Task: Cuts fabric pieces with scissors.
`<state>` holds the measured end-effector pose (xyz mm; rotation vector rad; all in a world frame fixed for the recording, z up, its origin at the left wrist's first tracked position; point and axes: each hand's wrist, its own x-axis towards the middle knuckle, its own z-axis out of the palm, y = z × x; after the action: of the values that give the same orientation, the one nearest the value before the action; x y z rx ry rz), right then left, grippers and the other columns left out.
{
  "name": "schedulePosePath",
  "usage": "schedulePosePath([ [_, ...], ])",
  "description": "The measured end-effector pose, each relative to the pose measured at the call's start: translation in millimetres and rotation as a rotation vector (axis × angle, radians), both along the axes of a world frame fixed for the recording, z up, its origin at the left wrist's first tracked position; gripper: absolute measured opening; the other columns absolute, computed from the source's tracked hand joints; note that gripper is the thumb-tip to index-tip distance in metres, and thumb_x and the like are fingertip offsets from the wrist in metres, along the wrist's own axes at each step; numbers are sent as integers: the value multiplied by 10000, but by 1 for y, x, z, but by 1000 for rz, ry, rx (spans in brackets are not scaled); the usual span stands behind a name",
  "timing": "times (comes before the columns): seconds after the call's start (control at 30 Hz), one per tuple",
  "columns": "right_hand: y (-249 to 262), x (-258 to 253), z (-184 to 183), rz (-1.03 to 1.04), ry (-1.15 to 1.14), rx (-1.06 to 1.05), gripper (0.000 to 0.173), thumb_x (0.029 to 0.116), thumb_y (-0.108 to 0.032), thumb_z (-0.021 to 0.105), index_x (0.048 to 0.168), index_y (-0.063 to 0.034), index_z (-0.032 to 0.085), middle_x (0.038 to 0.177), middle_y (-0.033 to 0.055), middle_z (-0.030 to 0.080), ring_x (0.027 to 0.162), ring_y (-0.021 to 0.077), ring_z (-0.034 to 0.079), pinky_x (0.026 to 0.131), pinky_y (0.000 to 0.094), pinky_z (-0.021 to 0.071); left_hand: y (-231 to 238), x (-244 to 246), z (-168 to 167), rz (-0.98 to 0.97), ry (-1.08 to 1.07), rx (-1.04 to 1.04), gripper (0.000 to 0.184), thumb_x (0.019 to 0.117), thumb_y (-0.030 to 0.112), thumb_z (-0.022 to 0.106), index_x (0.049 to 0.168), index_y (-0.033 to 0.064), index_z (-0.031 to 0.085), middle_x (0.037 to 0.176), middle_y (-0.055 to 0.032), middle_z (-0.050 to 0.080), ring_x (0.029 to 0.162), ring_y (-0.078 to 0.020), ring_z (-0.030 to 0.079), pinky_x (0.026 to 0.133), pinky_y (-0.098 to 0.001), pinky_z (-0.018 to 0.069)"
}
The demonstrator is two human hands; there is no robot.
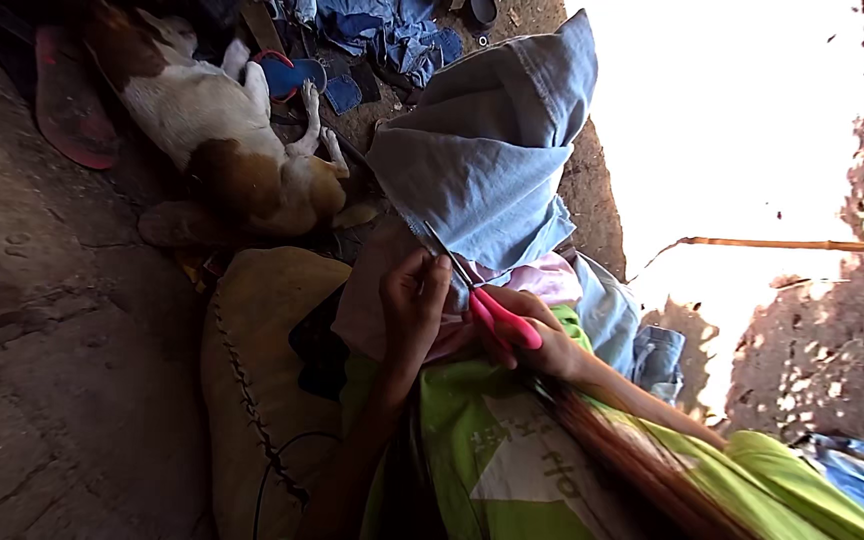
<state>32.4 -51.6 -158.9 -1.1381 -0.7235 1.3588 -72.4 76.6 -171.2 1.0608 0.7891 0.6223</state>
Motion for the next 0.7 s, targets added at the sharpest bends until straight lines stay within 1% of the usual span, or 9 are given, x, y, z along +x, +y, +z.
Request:
schedulePosePath([
  [0.1,1,0,2,11,5,-36,316,1035,-383,499,1102,-94,609,714,-176,590,586,-99,532,535,102,453,0,0,0,5,-9,-15,323,958,45,498,688,217,545,551,155,478,473,76,432,466,-103,384],
  [0.17,3,-1,2,2,-9,-38,306,1034,-378,493,1092,-100,610,711,-182,587,583,-104,528,533,98,450,0,-1,0,5,-15,-22,322,962,48,507,689,215,545,553,153,479,474,74,439,464,-106,390],
  [0.23,1,-1,0,3,-34,-3,355,1047,-401,476,1106,-78,610,709,-171,581,587,-107,518,537,93,441,1,-1,1,9,-6,-21,324,960,45,500,687,214,546,551,154,474,471,74,433,461,-105,383],
  [0.3,-1,0,-2,10,-59,20,425,1057,-447,458,1119,-55,609,713,-157,583,592,-106,517,544,94,441,2,0,2,16,22,-12,322,981,73,494,696,212,549,548,153,461,472,71,428,468,-107,379],
  [0.37,-3,1,-2,16,-86,21,430,1057,-437,451,1124,-40,603,716,-151,581,599,-108,517,551,91,443,4,3,6,18,63,-15,310,1019,121,477,734,212,556,550,151,463,468,69,439,465,-107,392],
  [0.4,-4,1,-1,16,-96,16,422,1056,-426,453,1125,-38,602,716,-152,583,600,-109,518,555,91,445,5,5,7,27,69,-24,311,1026,122,465,742,206,561,552,145,470,464,64,442,460,-108,394],
  [0.5,-3,1,0,10,-89,1,391,1051,-408,463,1127,-52,605,724,-159,591,608,-106,528,560,95,453,3,8,4,42,36,-7,313,1019,87,449,744,191,554,581,134,483,480,59,441,466,-108,390],
  [0.57,-2,2,-2,19,-82,11,403,1054,-432,456,1126,-63,600,735,-155,594,614,-103,533,564,97,457,2,7,2,49,14,29,312,1011,72,455,742,191,560,594,140,486,496,68,442,478,-102,388],
  [0.7,-1,4,0,15,-105,15,415,1054,-435,448,1080,-56,615,692,-158,562,580,-115,498,531,82,423,1,6,0,61,-3,33,342,1005,59,447,714,208,546,574,156,466,486,79,414,473,-96,364],
])
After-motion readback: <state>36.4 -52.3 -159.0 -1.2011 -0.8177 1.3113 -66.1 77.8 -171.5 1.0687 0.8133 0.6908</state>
